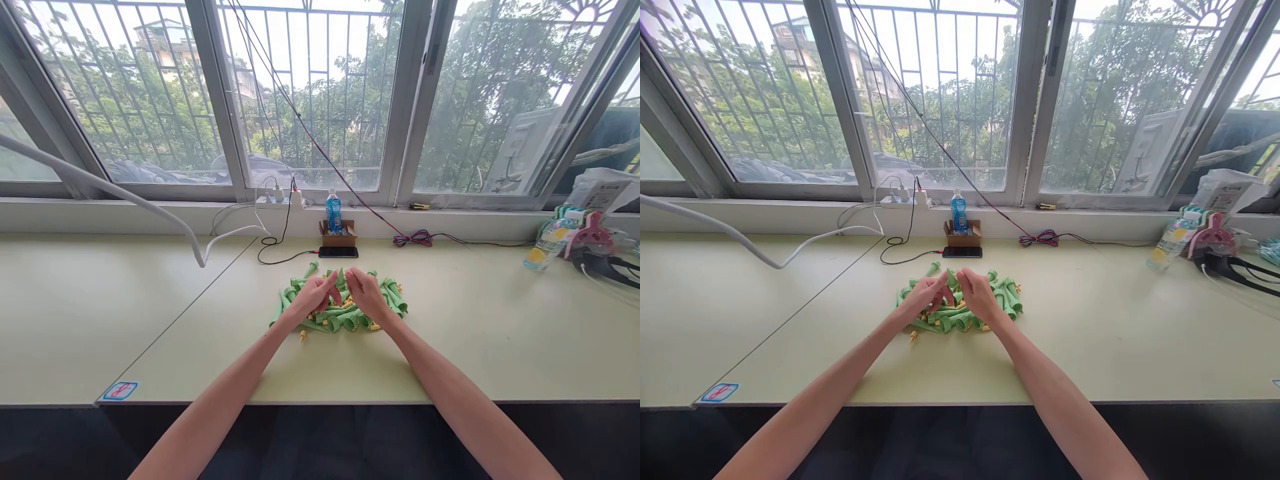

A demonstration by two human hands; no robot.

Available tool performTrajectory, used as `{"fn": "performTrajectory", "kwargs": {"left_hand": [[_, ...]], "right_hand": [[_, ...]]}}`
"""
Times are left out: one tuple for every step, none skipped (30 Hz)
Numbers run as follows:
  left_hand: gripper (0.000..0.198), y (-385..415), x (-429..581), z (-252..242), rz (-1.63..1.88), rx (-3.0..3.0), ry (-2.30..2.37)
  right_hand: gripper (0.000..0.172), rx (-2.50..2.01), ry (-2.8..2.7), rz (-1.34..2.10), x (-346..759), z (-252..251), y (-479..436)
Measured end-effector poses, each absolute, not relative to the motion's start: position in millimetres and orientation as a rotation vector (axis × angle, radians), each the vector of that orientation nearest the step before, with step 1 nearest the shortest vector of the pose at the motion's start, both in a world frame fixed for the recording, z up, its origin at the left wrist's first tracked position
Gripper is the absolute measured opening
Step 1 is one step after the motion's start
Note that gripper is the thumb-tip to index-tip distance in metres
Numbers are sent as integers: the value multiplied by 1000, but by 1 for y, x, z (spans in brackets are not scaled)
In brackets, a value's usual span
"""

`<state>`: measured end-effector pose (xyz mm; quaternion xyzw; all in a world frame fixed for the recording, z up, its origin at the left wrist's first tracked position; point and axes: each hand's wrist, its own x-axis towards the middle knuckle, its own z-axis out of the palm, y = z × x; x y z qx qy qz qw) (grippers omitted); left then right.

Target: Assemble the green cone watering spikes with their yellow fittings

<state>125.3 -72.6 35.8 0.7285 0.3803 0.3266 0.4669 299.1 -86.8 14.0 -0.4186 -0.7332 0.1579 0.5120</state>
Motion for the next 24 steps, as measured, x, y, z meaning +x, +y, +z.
{"fn": "performTrajectory", "kwargs": {"left_hand": [[70, -73, 125, 36, 803, 1786, 926], [69, -73, 125, 37, 803, 1789, 920], [68, -73, 125, 37, 805, 1794, 916], [67, -73, 125, 38, 806, 1801, 913], [67, -73, 124, 38, 807, 1807, 910], [66, -73, 124, 38, 807, 1813, 908], [66, -73, 124, 39, 808, 1816, 907], [66, -73, 124, 39, 811, 1817, 911], [65, -73, 124, 39, 815, 1819, 919], [65, -74, 124, 39, 817, 1824, 929], [65, -74, 124, 39, 819, 1831, 938], [64, -74, 124, 39, 819, 1840, 944], [63, -75, 124, 39, 817, 1851, 945], [62, -75, 124, 40, 815, 1860, 942], [61, -76, 124, 40, 812, 1868, 937], [60, -76, 124, 41, 810, 1875, 934], [59, -77, 124, 41, 809, 1881, 932], [59, -77, 124, 42, 808, 1888, 932], [58, -78, 124, 43, 809, 1894, 932], [58, -78, 124, 43, 812, 1899, 930], [57, -78, 125, 44, 817, 1902, 927], [56, -78, 125, 44, 822, 1904, 925], [56, -79, 125, 45, 826, 1904, 922], [55, -79, 125, 45, 831, 1905, 921]], "right_hand": [[40, -1005, -1763, 385, 299, 14, -87], [39, -1001, -1762, 392, 299, 14, -87], [39, -996, -1762, 401, 299, 14, -87], [39, -992, -1761, 407, 299, 14, -87], [39, -989, -1760, 411, 299, 14, -88], [39, -987, -1758, 414, 299, 14, -88], [39, -986, -1756, 415, 299, 14, -88], [40, -986, -1754, 414, 298, 14, -87], [40, -987, -1752, 414, 298, 14, -87], [40, -989, -1749, 412, 298, 14, -87], [41, -992, -1747, 408, 298, 15, -87], [41, -993, -1743, 405, 298, 15, -87], [41, -994, -1740, 402, 298, 15, -87], [41, -993, -1738, 402, 298, 15, -86], [41, -991, -1734, 403, 298, 15, -86], [41, -989, -1730, 408, 298, 15, -86], [41, -986, -1726, 414, 298, 15, -86], [41, -983, -1721, 419, 298, 14, -85], [41, -983, -1718, 425, 298, 14, -85], [41, -982, -1714, 430, 298, 14, -85], [41, -983, -1710, 435, 298, 14, -85], [41, -985, -1707, 438, 298, 14, -85], [41, -988, -1703, 441, 298, 14, -85], [41, -992, -1699, 444, 298, 14, -85]]}}
